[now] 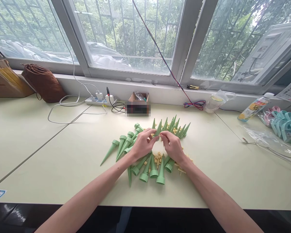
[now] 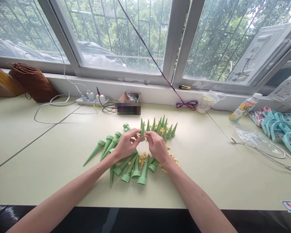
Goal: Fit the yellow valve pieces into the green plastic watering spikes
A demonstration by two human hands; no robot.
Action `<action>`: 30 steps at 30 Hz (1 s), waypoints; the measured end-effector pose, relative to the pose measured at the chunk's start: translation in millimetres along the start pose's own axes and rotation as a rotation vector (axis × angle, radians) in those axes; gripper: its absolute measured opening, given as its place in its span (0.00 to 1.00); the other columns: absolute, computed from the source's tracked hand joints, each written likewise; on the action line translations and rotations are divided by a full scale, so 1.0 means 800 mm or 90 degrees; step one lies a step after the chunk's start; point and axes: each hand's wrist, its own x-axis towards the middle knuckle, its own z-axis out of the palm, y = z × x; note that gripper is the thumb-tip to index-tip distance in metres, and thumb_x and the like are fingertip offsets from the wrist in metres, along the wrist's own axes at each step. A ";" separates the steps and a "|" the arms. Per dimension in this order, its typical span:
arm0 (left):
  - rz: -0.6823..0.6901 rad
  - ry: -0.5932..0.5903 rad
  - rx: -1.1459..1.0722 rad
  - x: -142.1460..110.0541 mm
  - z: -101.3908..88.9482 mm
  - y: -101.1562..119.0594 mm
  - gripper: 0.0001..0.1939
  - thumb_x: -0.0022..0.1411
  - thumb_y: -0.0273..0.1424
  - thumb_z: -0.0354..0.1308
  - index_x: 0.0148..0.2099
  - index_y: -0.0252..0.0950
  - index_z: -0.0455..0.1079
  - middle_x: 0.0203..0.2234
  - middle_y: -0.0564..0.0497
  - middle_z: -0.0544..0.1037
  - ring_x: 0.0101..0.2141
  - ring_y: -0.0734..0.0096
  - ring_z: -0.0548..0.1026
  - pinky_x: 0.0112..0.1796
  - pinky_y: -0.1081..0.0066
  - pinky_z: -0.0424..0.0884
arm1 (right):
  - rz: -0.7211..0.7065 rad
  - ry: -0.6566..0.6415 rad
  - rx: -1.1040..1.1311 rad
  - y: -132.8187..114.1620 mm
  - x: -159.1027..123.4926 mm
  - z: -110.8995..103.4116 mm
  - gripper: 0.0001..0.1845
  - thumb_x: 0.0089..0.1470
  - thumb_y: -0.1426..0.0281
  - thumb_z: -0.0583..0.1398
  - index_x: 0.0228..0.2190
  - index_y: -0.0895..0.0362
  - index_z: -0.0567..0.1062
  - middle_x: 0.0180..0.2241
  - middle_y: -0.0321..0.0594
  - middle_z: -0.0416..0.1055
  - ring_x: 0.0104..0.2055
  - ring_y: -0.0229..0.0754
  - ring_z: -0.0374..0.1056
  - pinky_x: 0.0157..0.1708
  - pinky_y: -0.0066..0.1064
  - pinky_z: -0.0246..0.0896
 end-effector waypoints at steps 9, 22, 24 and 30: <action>-0.062 0.031 -0.010 0.003 -0.004 0.004 0.13 0.66 0.36 0.54 0.47 0.35 0.73 0.40 0.45 0.78 0.29 0.72 0.75 0.25 0.74 0.73 | -0.013 -0.013 -0.004 -0.005 -0.001 0.000 0.13 0.64 0.65 0.56 0.48 0.56 0.69 0.43 0.46 0.73 0.29 0.40 0.69 0.26 0.32 0.69; -0.088 0.014 -0.033 0.004 -0.006 0.003 0.16 0.67 0.41 0.54 0.46 0.34 0.73 0.36 0.46 0.78 0.28 0.71 0.75 0.22 0.75 0.69 | -0.046 0.006 -0.019 0.005 0.000 0.002 0.09 0.65 0.68 0.55 0.45 0.55 0.71 0.39 0.44 0.73 0.33 0.42 0.71 0.31 0.34 0.71; -0.090 0.008 -0.037 0.004 -0.005 0.001 0.16 0.67 0.41 0.54 0.46 0.34 0.72 0.36 0.46 0.78 0.28 0.71 0.75 0.22 0.75 0.69 | -0.048 0.005 -0.017 0.005 0.000 0.002 0.09 0.65 0.68 0.55 0.45 0.55 0.71 0.39 0.43 0.74 0.33 0.42 0.71 0.31 0.34 0.71; -0.064 0.003 -0.035 0.005 -0.005 -0.002 0.16 0.68 0.40 0.52 0.46 0.34 0.72 0.35 0.45 0.78 0.28 0.70 0.75 0.23 0.74 0.71 | -0.051 0.010 -0.014 0.003 0.000 0.000 0.09 0.65 0.67 0.56 0.45 0.55 0.72 0.37 0.43 0.74 0.34 0.42 0.72 0.32 0.34 0.71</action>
